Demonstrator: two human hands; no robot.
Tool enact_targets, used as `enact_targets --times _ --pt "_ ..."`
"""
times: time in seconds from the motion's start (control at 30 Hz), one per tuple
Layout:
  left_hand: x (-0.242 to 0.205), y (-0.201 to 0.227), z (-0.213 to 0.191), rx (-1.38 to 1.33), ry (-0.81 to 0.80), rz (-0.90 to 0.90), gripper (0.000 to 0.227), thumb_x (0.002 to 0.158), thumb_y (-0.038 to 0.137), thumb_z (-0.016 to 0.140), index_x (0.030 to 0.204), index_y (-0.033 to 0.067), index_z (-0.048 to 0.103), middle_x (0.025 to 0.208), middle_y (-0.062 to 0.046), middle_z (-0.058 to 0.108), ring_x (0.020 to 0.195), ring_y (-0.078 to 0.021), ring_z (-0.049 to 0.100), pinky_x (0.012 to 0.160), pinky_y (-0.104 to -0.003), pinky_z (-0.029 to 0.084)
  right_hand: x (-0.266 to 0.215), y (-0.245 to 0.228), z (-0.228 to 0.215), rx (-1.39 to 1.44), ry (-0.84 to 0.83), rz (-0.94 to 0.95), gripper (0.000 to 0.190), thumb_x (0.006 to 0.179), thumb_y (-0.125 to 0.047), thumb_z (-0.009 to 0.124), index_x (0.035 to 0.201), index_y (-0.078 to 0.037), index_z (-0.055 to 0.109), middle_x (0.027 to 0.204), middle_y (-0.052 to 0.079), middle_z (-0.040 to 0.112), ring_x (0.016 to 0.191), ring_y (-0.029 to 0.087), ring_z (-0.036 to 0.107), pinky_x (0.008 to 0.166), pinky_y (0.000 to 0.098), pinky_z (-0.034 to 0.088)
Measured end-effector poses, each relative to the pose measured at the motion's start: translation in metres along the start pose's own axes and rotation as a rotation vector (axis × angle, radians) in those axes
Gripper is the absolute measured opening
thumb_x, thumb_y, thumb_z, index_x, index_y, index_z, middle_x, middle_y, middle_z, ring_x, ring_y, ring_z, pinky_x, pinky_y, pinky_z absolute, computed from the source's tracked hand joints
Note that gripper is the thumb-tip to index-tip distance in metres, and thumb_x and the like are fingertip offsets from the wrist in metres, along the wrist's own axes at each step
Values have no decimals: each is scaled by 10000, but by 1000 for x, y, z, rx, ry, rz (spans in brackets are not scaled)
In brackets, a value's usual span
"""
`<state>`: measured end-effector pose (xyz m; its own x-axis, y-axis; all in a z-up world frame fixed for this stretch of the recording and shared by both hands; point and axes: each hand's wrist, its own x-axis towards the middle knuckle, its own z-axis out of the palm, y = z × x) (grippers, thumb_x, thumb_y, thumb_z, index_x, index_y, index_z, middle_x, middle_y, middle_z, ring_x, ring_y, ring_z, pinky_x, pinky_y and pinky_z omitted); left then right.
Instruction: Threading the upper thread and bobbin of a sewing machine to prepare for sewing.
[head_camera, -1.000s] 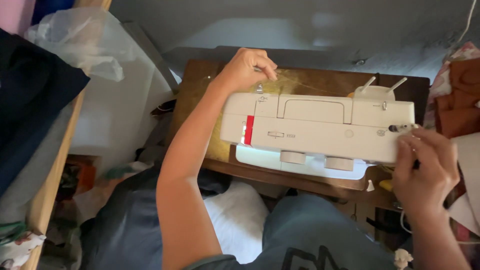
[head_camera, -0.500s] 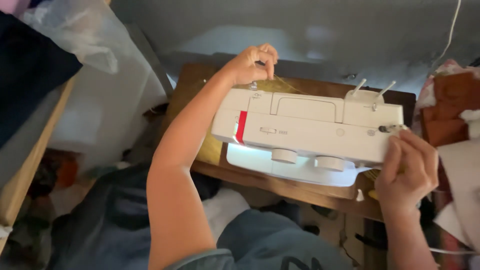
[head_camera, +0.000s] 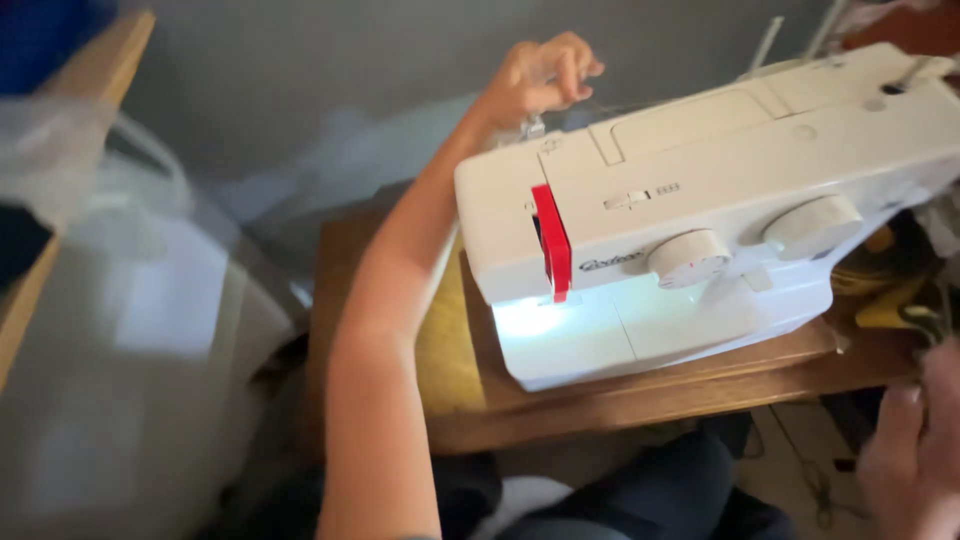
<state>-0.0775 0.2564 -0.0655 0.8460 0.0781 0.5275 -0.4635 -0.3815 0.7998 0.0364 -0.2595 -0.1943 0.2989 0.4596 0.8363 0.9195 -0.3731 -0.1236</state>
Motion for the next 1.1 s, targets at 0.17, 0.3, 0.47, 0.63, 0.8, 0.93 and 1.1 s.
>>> enact_targets --times 0.17,0.3,0.47,0.63,0.8,0.93,1.1 --pt "4 -4 12 -87 140 37 280 817 -148 644 695 104 654 990 34 550 1170 -246 610 992 -390 583 -237 116 27 409 -96 647 180 1305 -76 606 1366 62 705 1362 224 692 1098 240 615 942 308 452" --pt "8 -20 8 -40 124 92 269 810 -127 646 714 121 685 955 6 583 1077 -242 633 999 -387 544 -309 160 22 218 -342 534 304 1157 -219 586 1390 -37 656 1404 148 648 1187 224 592 1028 311 444" --pt "-21 13 3 53 105 -48 530 819 -77 526 1226 215 701 1307 -11 700 1181 -197 675 922 -403 660 -351 158 36 11 -676 384 506 971 -399 572 1419 -165 604 1455 49 602 1298 201 566 1134 314 437" --pt "-76 89 16 448 616 -168 330 959 253 674 1205 39 724 990 -89 809 825 -117 718 709 -253 593 -336 121 65 -188 -983 228 721 783 -581 569 1447 -299 564 1505 -55 566 1409 174 547 1240 314 434" --pt "-85 147 66 713 424 -185 292 963 149 598 1184 17 736 941 -97 819 679 -82 567 581 -232 444 -202 -1 32 248 -580 970 194 966 -132 727 1125 -81 825 1089 118 780 957 205 726 852 328 552" --pt "-79 162 85 918 277 -228 501 950 246 527 1341 -49 636 848 -121 767 682 -229 663 714 -363 464 -234 3 55 232 -517 816 140 914 -226 779 1039 -196 834 939 16 784 723 134 716 714 239 558" --pt "-77 155 85 1035 209 -196 520 973 218 485 1366 -105 594 1216 -260 721 967 -335 737 855 -456 514 -273 -10 71 260 -583 752 120 843 -259 775 944 -228 830 923 -73 804 713 71 729 718 214 543"
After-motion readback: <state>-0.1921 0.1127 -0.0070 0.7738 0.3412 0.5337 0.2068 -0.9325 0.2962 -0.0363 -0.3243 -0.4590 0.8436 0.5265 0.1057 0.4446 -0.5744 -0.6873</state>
